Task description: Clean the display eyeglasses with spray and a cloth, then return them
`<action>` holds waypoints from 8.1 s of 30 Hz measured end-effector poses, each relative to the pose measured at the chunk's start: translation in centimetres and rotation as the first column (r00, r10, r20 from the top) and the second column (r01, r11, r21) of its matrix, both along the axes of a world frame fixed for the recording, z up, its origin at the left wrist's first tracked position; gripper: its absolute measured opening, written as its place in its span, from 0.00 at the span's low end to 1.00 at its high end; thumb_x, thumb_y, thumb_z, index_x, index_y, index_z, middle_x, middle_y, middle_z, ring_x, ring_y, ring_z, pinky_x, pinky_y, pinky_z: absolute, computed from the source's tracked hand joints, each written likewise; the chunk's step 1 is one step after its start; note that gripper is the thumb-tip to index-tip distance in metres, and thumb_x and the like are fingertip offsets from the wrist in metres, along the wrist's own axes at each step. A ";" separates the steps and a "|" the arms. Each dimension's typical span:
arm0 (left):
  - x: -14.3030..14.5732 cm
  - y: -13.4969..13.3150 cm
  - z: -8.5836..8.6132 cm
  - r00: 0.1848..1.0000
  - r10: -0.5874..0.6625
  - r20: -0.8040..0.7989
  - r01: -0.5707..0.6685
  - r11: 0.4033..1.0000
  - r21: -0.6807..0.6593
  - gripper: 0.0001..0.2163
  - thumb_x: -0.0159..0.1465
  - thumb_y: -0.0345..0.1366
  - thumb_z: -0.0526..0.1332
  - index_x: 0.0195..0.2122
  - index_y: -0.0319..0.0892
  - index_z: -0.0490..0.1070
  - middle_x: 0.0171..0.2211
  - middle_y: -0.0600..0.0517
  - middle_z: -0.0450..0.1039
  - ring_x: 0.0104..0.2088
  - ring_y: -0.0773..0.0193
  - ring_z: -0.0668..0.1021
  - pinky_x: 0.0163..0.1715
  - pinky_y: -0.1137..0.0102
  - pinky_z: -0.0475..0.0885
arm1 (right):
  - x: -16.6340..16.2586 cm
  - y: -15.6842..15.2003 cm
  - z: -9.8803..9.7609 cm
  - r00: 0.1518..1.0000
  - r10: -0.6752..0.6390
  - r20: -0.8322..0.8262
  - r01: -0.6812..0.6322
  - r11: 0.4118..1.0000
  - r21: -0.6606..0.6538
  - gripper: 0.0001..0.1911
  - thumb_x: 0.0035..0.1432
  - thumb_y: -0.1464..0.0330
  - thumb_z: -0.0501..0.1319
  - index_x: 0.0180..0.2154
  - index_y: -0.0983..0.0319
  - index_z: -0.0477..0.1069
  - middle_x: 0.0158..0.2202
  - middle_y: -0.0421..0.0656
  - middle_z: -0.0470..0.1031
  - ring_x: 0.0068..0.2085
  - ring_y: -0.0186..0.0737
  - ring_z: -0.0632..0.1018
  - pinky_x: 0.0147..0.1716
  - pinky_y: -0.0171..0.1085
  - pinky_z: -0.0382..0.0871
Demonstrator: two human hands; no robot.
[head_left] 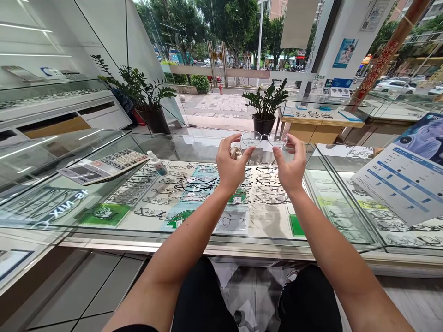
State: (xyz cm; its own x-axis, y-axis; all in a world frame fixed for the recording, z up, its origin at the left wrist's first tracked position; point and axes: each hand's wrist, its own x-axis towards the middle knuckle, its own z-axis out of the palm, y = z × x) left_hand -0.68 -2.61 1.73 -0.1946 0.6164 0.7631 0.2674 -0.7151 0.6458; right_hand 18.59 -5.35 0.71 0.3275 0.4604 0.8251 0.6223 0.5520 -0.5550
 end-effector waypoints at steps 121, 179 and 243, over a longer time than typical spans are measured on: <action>1.6 -1.9 0.9 0.867 -0.452 0.211 0.499 0.770 -0.397 0.22 0.55 0.58 0.82 0.35 0.44 0.88 0.27 0.51 0.78 0.28 0.64 0.70 0.30 0.67 0.65 | -1.9 -1.3 -0.1 0.984 0.151 0.097 -0.148 0.988 -0.036 0.12 0.75 0.57 0.64 0.40 0.52 0.84 0.53 0.49 0.90 0.57 0.58 0.86 0.67 0.61 0.75; -16.0 7.6 4.1 -0.104 -0.434 -0.895 -0.557 0.771 -0.308 0.16 0.60 0.37 0.71 0.49 0.46 0.90 0.49 0.42 0.90 0.50 0.45 0.86 0.45 0.64 0.75 | -0.1 -0.6 -0.1 0.968 0.234 -0.087 -0.249 0.934 -0.255 0.38 0.70 0.46 0.62 0.19 0.53 0.43 0.19 0.33 0.42 0.23 0.31 0.48 0.26 0.43 0.44; -0.5 -0.7 0.6 0.839 -0.511 0.188 0.533 0.698 -0.478 0.24 0.51 0.59 0.83 0.31 0.45 0.82 0.24 0.55 0.65 0.27 0.67 0.63 0.28 0.69 0.57 | -1.0 -0.5 1.5 0.685 0.495 -0.535 -0.712 0.609 -0.349 0.33 0.44 0.40 0.81 0.34 0.58 0.75 0.18 0.28 0.54 0.24 0.29 0.51 0.26 0.38 0.40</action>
